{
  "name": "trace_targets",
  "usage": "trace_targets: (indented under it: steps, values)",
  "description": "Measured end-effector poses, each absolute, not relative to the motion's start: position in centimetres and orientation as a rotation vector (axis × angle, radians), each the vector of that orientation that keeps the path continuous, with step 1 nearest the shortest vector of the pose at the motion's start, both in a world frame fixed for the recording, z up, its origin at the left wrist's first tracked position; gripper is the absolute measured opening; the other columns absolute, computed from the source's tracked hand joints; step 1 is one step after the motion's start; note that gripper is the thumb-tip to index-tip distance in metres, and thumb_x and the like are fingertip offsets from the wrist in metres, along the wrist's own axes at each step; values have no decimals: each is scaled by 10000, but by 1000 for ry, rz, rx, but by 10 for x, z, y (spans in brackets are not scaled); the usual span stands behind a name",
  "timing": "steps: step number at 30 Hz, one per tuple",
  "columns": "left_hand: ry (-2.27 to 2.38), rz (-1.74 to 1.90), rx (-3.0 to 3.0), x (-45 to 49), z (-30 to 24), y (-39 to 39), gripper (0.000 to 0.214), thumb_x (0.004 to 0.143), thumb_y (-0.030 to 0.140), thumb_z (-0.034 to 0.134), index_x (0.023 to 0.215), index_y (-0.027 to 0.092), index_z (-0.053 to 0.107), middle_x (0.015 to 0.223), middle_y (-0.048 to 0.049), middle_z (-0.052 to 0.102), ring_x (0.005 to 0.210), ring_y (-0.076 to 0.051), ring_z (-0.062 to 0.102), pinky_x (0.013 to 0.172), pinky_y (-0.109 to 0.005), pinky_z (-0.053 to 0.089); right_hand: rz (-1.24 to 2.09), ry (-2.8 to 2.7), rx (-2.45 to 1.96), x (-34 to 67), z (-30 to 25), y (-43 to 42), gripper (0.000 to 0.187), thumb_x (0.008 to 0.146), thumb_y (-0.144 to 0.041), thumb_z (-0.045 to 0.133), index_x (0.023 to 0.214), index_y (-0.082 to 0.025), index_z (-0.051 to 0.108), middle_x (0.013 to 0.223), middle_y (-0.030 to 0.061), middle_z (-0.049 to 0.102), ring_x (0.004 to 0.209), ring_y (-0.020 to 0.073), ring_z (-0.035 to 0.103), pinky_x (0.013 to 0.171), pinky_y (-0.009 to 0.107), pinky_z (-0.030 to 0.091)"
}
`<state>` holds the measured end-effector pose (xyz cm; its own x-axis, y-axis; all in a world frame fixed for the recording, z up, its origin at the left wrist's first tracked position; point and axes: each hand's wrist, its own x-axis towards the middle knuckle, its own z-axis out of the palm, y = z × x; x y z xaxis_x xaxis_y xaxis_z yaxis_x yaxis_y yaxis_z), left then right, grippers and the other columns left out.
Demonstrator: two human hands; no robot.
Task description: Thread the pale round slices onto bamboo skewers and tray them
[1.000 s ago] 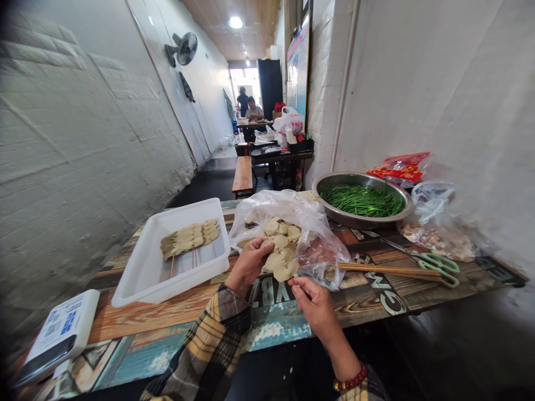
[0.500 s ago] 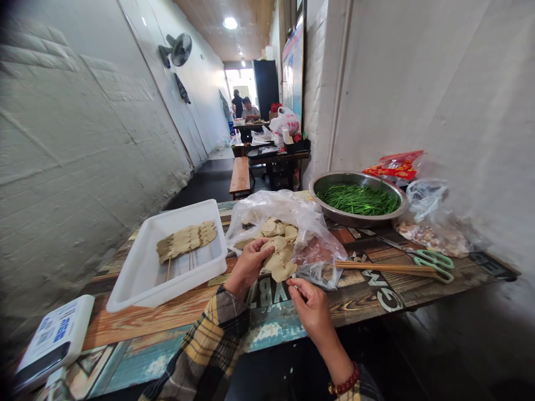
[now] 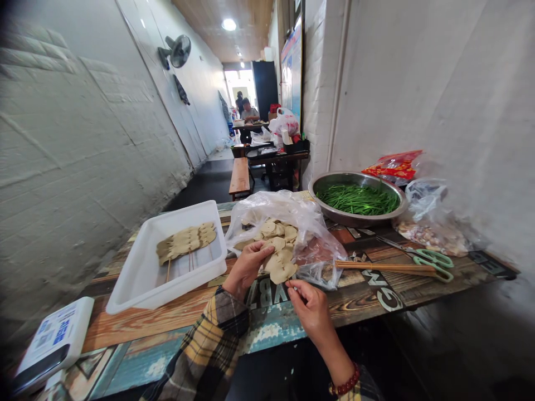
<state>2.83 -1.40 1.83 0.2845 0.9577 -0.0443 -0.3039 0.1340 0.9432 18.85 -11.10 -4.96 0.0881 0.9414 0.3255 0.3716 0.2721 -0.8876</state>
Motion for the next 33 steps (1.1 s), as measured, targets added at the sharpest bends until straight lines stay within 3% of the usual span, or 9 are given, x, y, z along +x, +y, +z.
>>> trace_targets:
  steps: [8,14,18,25,33]
  values:
    - [705,1139,884,30,12,-7,271,622,335,821,762,131,711,692,-8,649,624,-84,547,612,-205,399,765,-1456,-1246,190,-48,-112,290,890,-352,531,942,-136,717,535,-8,572,439,123,524,466,227,412]
    - [658,1210,726,28,10,-3,349,716,447,734,871,135,719,878,-76,711,819,-167,640,754,-267,472,797,-1424,-1233,190,-49,-112,294,887,-363,539,941,-134,715,542,-2,584,430,123,528,466,232,411]
    - [613,1144,665,30,12,-6,394,719,480,723,911,135,708,877,-80,718,801,-188,658,738,-290,498,823,-1406,-1226,190,-47,-112,297,881,-370,544,938,-136,716,548,3,596,427,123,529,453,229,410]
    - [663,1090,728,32,11,-9,301,620,287,830,846,124,718,749,-44,712,640,-142,634,638,-255,486,786,-1406,-1219,189,-46,-111,284,875,-360,548,920,-138,719,521,-12,568,430,117,496,445,221,399]
    - [697,1129,749,36,17,-13,324,565,298,858,803,135,710,730,-19,686,610,-101,595,589,-215,444,766,-1420,-1234,188,-44,-111,281,880,-345,536,935,-137,717,558,9,622,446,127,539,445,220,424]
